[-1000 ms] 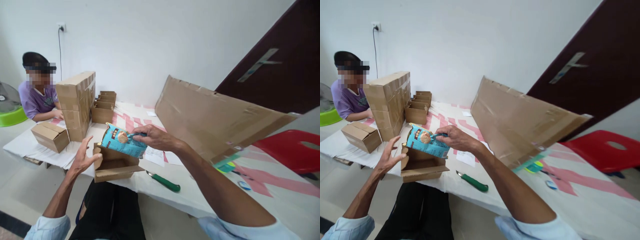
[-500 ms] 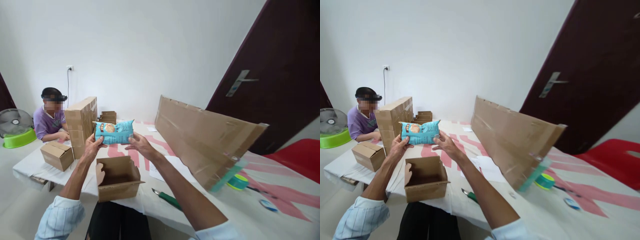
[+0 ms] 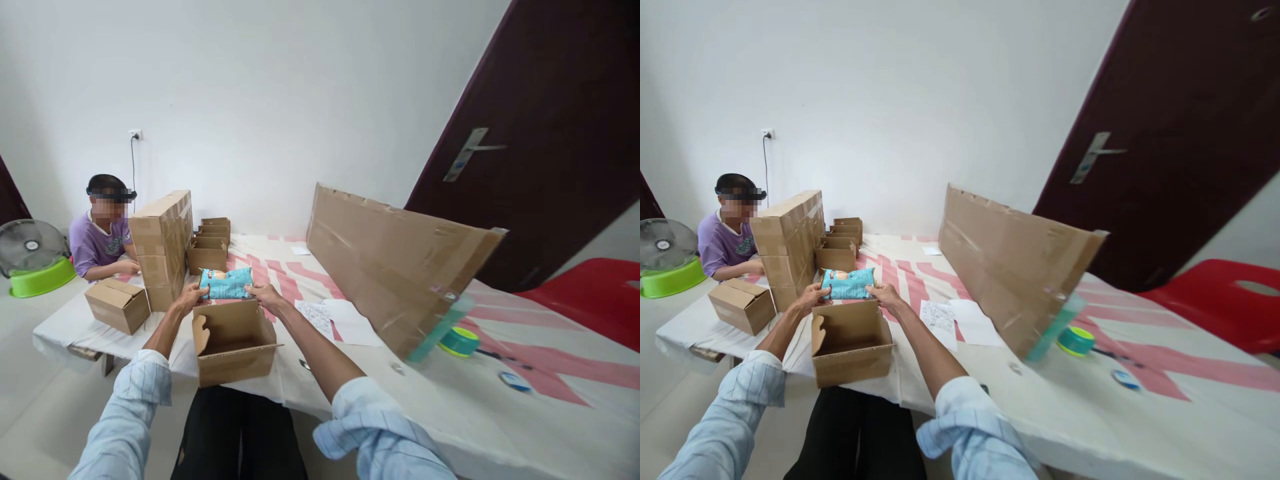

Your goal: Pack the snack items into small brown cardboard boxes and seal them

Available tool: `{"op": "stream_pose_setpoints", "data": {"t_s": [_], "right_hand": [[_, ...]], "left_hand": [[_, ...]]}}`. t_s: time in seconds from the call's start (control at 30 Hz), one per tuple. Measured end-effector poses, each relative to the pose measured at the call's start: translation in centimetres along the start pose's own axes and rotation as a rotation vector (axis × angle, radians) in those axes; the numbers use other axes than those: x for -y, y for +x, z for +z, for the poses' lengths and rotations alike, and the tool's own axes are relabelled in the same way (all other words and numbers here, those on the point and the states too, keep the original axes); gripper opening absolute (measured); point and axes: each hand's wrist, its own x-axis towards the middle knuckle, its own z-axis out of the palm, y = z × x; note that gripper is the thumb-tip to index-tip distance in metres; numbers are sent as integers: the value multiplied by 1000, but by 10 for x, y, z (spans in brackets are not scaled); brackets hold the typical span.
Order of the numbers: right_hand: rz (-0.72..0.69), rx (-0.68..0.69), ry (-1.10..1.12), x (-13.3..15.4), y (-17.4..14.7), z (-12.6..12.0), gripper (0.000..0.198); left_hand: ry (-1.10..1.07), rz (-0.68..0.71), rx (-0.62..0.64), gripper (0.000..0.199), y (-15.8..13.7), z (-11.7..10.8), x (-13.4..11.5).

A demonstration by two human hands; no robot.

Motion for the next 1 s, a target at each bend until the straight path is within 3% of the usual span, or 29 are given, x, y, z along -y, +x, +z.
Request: {"op": "stream_pose_setpoints", "data": {"t_s": [0.13,0.23,0.37,0.5,0.6,0.83,1.0], "right_hand": [[-9,-14,-24,-12,-1,4,30],[-83,-18,-12,-3,-3,5,38],[-256,-25,20,35,-5,0,46],[-427,-42,33,80,-12,-8,51],[-498,-47,31,101,-21,-12,50],[-538,-48,25,112,-37,-13,51],[-517,-25,21,107,-39,-17,51]], "left_hand": [[0,29,2,35,-2,3,9],[-12,107,-3,34,-4,3,0],[-37,257,-18,31,-3,1,-34],[-88,428,-13,54,-7,4,-75],[-106,505,-1,60,-16,11,-93],[-88,563,8,62,-32,22,-104],[-33,539,3,60,-30,17,-101]]}}
